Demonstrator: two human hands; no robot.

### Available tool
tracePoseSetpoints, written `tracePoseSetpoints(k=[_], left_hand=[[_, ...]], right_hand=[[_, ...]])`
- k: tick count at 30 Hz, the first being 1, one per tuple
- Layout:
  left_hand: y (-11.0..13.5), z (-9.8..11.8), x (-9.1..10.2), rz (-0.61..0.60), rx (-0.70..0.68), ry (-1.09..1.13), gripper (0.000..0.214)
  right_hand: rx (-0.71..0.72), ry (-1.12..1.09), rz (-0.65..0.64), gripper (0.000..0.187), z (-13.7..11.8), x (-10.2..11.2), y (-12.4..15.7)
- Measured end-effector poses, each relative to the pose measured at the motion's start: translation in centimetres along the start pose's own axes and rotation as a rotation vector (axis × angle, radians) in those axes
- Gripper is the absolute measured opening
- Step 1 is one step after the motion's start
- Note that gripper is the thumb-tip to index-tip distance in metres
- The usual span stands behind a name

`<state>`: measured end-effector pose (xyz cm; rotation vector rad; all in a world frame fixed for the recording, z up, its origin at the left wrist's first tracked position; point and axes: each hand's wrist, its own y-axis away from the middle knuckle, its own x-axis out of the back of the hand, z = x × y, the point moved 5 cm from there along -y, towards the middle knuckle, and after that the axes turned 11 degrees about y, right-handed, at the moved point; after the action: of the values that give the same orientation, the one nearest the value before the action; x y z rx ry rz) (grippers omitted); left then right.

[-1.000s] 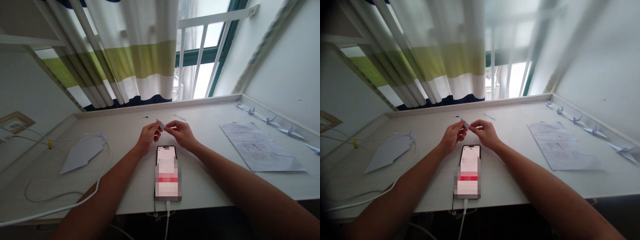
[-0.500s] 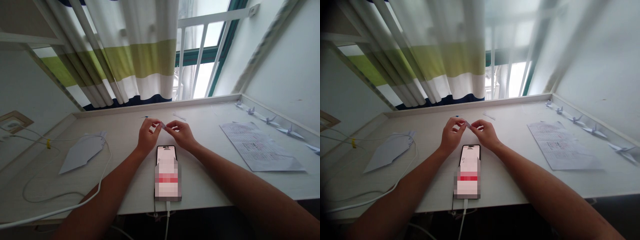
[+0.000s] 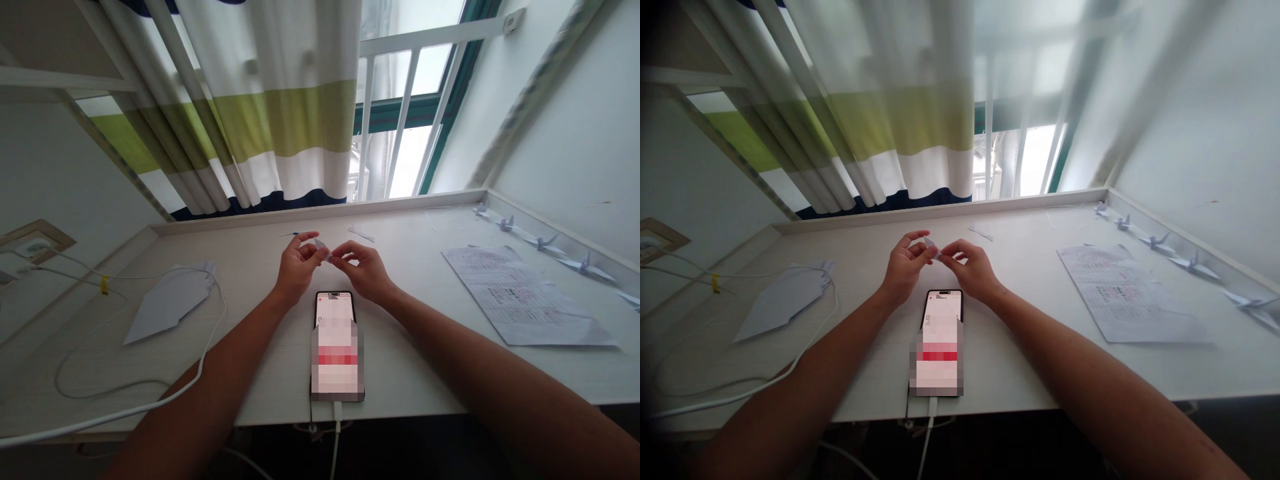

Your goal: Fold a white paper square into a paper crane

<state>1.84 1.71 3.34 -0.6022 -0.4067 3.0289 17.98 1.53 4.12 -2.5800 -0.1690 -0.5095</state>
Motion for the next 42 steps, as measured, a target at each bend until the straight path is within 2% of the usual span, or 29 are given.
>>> tracePoseSetpoints(k=[5, 7, 9, 14, 17, 21, 24, 29, 36, 42], left_hand=[[0.0, -0.6, 0.1, 0.035, 0.18, 0.133, 0.055], [0.0, -0.9, 0.2, 0.038, 0.199, 0.145, 0.052], [0.0, -0.8, 0.3, 0.029, 0.117, 0.063, 0.043], [0.5, 0.6, 0.0, -0.001, -0.252, -0.481, 0.013], [0.8, 1.3, -0.2, -0.041, -0.371, -0.657, 0.013], [0.8, 1.5, -0.7, -0.219, -0.416, -0.736, 0.022], [0.5, 1.4, -0.5, -0.276, -0.379, -0.696, 0.022], [0.2, 0.9, 0.0, -0.229, -0.256, -0.513, 0.017], [-0.2, -0.3, 0.6, -0.066, -0.079, -0.346, 0.023], [-0.3, -0.5, 1.2, 0.031, -0.032, -0.166, 0.033]], right_hand=[[0.036, 0.029, -0.01, 0.025, -0.1, -0.1, 0.1], [0.038, 0.034, -0.005, 0.024, 0.0, -0.1, 0.1], [0.029, 0.035, 0.0, 0.024, 0.2, -0.2, 0.1], [-0.011, 0.018, 0.017, 0.03, 0.7, -0.2, -0.1], [-0.029, 0.004, 0.052, 0.034, 0.7, 0.1, -0.1], [-0.036, 0.021, 0.083, 0.031, 0.8, 0.6, -0.2], [-0.016, 0.048, 0.063, 0.026, 0.7, 0.7, -0.2], [0.017, 0.092, 0.024, 0.018, 0.4, 0.7, -0.1], [0.007, 0.125, 0.071, 0.02, 0.0, 1.0, -0.2], [-0.01, 0.083, 0.023, 0.022, 0.1, 0.4, 0.0]])
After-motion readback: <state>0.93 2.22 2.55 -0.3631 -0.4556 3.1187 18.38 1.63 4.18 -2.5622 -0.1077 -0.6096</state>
